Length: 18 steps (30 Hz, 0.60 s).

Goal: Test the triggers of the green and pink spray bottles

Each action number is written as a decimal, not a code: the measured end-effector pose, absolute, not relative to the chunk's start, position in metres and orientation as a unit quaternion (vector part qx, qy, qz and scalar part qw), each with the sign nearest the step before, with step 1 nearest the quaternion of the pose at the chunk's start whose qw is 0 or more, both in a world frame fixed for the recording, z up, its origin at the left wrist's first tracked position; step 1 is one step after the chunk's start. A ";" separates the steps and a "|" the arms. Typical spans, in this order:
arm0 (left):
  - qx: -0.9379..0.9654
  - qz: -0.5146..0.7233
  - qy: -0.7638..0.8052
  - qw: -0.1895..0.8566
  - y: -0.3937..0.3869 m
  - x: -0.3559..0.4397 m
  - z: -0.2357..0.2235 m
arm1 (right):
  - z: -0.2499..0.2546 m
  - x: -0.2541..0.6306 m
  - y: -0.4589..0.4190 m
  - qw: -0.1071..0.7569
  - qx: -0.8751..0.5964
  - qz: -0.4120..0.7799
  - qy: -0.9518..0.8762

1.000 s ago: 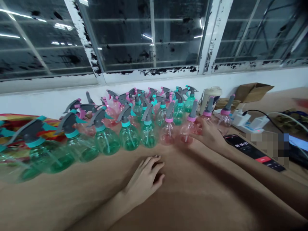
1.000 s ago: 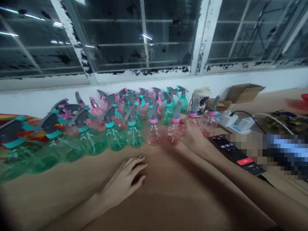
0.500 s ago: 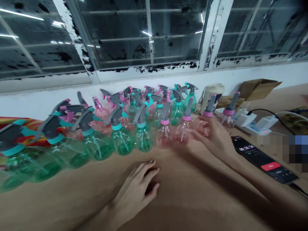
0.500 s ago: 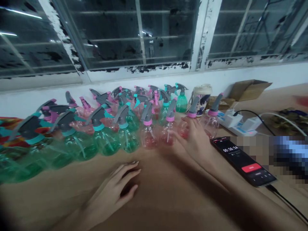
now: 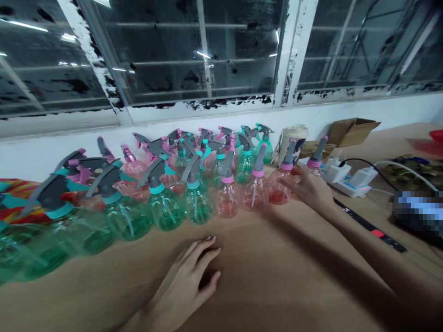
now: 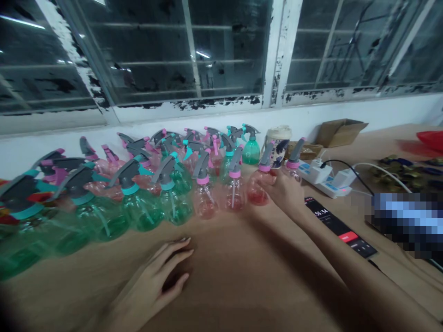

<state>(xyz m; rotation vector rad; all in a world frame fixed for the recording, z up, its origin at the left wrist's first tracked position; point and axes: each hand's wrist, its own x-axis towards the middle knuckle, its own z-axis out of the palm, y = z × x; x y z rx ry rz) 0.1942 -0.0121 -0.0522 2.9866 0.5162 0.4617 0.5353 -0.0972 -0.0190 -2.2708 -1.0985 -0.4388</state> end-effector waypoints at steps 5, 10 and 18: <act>0.972 0.158 0.166 0.045 -0.011 0.193 -0.052 | -0.016 0.530 -0.109 0.274 -0.852 -0.172 -0.412; 0.971 0.152 0.169 0.069 -0.008 0.191 -0.056 | -0.016 0.513 -0.136 0.255 -0.852 -0.176 -0.421; 0.940 0.169 0.209 0.211 -0.017 0.192 -0.036 | -0.006 0.436 -0.157 0.269 -0.814 -0.116 -0.502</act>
